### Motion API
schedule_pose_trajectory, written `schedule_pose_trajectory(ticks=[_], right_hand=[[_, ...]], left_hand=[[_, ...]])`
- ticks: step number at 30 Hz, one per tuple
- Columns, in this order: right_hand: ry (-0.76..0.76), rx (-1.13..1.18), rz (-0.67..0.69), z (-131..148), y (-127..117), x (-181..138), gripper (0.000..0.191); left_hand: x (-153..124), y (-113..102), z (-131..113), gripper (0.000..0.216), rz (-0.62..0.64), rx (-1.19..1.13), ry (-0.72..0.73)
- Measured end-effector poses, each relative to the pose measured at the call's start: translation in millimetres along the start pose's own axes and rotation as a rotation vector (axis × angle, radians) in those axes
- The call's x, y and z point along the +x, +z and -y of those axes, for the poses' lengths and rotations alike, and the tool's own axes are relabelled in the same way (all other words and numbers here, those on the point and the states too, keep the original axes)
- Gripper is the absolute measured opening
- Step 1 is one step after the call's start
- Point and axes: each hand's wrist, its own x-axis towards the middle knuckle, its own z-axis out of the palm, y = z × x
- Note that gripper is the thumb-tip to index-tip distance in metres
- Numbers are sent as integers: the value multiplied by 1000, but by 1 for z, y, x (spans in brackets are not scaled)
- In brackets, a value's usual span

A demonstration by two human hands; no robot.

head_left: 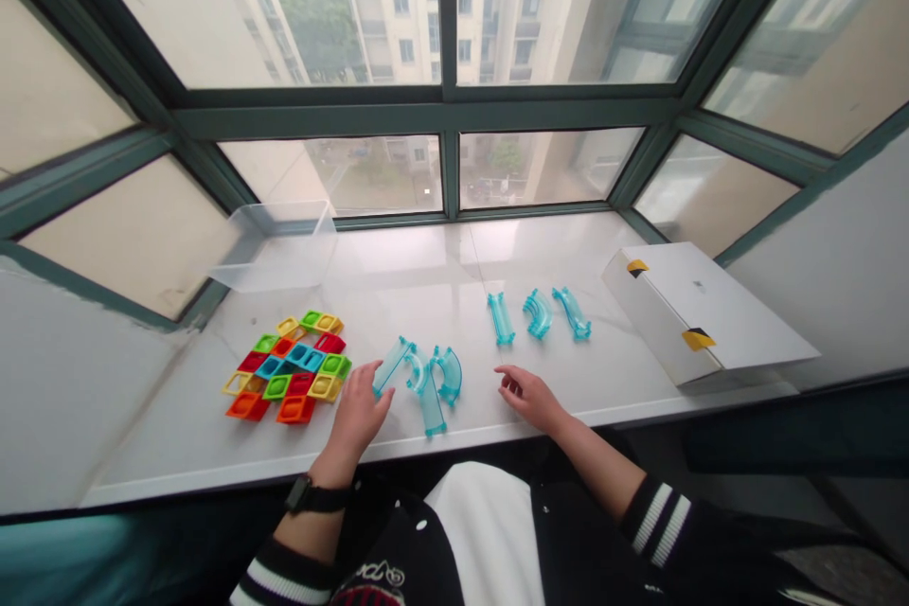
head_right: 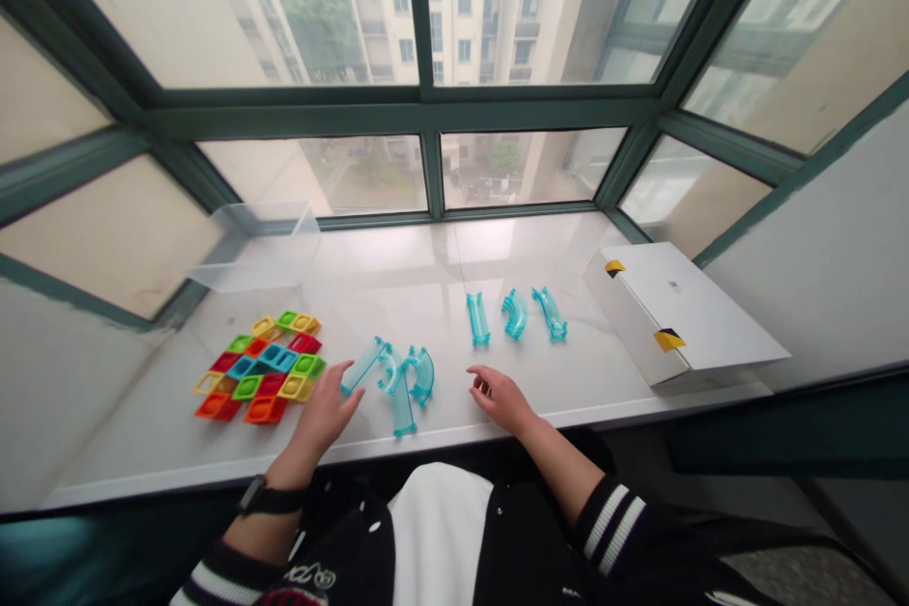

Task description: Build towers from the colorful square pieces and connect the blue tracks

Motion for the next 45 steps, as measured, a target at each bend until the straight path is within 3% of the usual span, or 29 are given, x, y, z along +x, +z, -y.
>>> schedule_pose_trajectory(ticks=[5, 10, 19, 23, 32, 37, 45], right_hand=[[-22, 43, 26, 13, 12, 1, 35], [-3, 30, 30, 12, 19, -4, 33], [6, -27, -4, 5, 31, -8, 33], [-16, -75, -91, 1, 38, -8, 30], [-15, -69, -117, 2, 38, -6, 25], [10, -45, -133, 4, 37, -5, 22], [20, -44, -151, 3, 39, -2, 20]], left_hand=[[3, 18, 16, 51, 99, 174, -46], [3, 15, 18, 55, 188, 174, -90], [-9, 3, 15, 55, 98, 102, 4], [-12, 3, 14, 66, 76, 170, 36], [-13, 15, 19, 65, 228, 207, -101], [-10, 15, 15, 75, 318, 179, -213], [-2, 1, -9, 87, 52, -134, -251]])
